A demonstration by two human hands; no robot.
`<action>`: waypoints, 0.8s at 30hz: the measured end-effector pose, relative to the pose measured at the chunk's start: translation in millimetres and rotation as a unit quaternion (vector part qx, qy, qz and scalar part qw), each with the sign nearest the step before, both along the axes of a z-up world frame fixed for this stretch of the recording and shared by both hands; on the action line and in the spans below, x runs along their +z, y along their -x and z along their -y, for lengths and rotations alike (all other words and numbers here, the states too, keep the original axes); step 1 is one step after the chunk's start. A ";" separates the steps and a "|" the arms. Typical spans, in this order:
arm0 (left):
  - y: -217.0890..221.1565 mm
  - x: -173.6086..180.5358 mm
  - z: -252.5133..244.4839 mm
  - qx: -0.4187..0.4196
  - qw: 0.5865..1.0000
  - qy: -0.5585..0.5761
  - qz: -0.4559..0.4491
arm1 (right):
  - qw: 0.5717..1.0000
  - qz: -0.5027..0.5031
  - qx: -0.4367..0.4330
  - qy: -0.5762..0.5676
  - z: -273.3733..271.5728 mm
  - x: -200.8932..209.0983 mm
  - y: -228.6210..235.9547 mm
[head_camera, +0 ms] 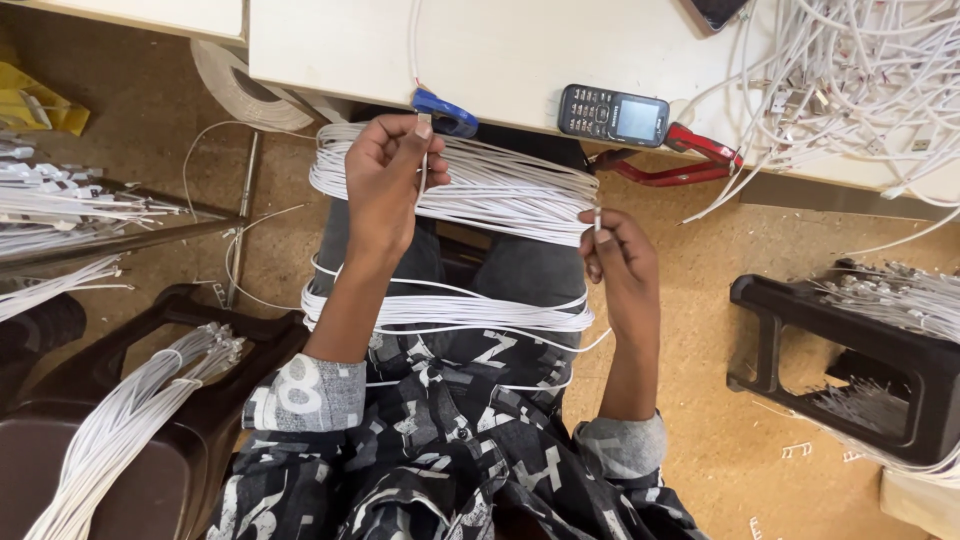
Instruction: The person tests white USB cables by plugging one end into a blue testing device and the other into a mobile phone before wrapping them around their legs. This process is repeated with several other cables from a pile.
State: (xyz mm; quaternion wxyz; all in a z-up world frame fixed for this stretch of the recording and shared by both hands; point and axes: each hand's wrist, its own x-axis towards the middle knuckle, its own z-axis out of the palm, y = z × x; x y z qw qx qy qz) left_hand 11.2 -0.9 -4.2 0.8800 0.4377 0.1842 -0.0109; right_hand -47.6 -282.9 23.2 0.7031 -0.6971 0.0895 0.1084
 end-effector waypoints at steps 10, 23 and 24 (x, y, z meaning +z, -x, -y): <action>-2.7 -5.9 9.2 0.073 0.997 -0.028 0.029 | 0.999 -0.008 0.027 0.026 -7.9 -16.5 1.9; -7.4 9.3 5.9 0.058 0.994 -0.082 0.039 | 0.992 0.030 -0.108 -0.058 4.7 -12.8 -35.3; -7.8 8.4 4.9 0.055 0.994 -0.081 0.041 | 0.992 0.033 -0.111 -0.057 4.6 -11.8 -37.0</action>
